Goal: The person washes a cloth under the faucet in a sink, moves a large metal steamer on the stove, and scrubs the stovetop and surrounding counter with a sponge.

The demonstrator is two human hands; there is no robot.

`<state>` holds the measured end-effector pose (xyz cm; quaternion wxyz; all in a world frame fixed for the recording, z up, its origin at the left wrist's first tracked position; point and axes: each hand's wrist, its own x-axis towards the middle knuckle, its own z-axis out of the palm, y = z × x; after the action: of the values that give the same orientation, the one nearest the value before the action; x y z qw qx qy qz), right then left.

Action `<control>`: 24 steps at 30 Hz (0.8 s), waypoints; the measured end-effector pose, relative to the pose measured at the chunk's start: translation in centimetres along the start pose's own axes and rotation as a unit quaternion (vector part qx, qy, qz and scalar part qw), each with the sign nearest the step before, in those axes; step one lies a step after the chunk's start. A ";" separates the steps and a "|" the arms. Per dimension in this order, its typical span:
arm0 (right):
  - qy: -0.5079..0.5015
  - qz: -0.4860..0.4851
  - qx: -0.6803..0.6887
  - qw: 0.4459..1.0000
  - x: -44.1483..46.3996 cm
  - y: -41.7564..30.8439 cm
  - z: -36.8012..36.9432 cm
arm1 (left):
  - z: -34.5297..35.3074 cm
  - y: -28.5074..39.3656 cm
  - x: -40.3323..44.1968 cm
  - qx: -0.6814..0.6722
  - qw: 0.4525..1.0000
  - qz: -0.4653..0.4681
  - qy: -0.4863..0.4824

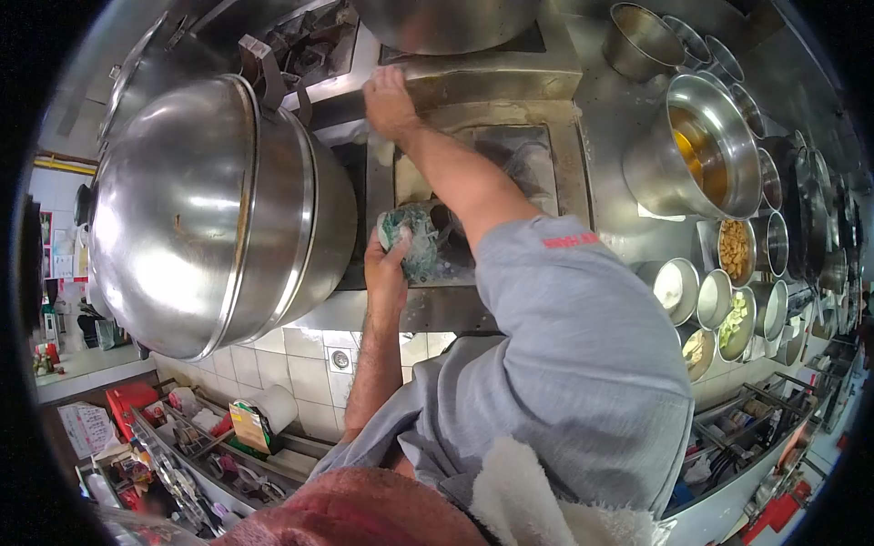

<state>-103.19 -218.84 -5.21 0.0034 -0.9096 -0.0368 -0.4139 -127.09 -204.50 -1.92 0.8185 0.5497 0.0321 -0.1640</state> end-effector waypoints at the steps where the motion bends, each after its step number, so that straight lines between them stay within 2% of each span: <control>1: 0.002 0.003 0.001 1.000 0.2 0.8 0.2 | 0.2 -0.1 0.2 0.003 1.000 0.001 -0.001; 3: -0.050 -0.073 0.049 0.995 -1.1 3.7 0.1 | 0.3 -0.6 -0.1 0.001 1.000 -0.013 -0.001; 4: -0.026 -0.086 0.114 0.989 -2.3 6.8 -0.7 | 0.3 -0.7 0.0 -0.001 1.000 -0.013 -0.004; 5: -0.170 0.004 0.129 0.977 -2.2 9.0 -3.4 | 0.3 -0.8 0.0 0.003 1.000 -0.014 -0.006; 6: -0.006 -0.062 0.058 0.996 -4.3 11.5 -4.2 | 0.2 -0.8 -0.1 0.007 1.000 -0.015 -0.009; 7: -0.079 -0.008 0.095 0.992 -4.7 13.0 -5.8 | 0.2 -0.7 0.1 0.003 1.000 -0.013 -0.012; 8: -0.037 -0.006 0.049 0.998 -5.4 14.0 -6.5 | 0.3 -0.5 0.1 0.007 1.000 -0.016 -0.014; 9: -0.035 -0.007 0.042 0.998 -5.9 14.6 -6.9 | 0.5 -0.4 0.2 0.011 1.000 -0.018 -0.020; 11: -0.052 0.233 0.210 0.948 -5.9 14.0 -10.5 | 0.9 -0.4 0.5 0.009 1.000 -0.014 -0.027; 12: 0.005 0.323 0.241 0.915 -5.7 13.7 -11.2 | 1.0 -0.4 0.7 0.012 1.000 -0.012 -0.023; 13: 0.008 0.321 0.242 0.916 -4.3 13.7 -11.6 | 1.0 -0.2 0.9 0.012 1.000 -0.009 -0.023; 15: 0.231 0.279 0.230 0.903 -0.5 13.7 -12.9 | 1.1 0.0 0.9 0.042 0.998 -0.011 -0.033; 17: 0.213 0.222 0.195 0.931 3.4 14.1 -12.0 | 1.5 0.4 0.6 0.031 0.999 -0.012 -0.034; 19: 0.194 0.222 0.151 0.944 1.8 13.4 -6.8 | 1.7 0.7 0.8 0.020 0.999 -0.005 -0.038; 21: 0.075 0.212 0.098 0.969 -1.8 12.5 -5.7 | 1.6 0.5 0.5 0.028 0.999 0.006 -0.020; 22: 0.076 0.209 0.100 0.970 -1.0 13.0 -6.0 | 1.5 0.6 0.5 0.027 0.999 0.009 -0.019; 24: 0.189 0.153 0.125 0.962 2.4 14.4 -8.5 | 1.4 0.8 0.2 0.018 1.000 0.000 -0.021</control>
<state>-106.97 -233.33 2.54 0.1875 -0.8021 0.0523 -0.5646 -126.81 -205.60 -0.73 0.8092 0.5606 0.0120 -0.1756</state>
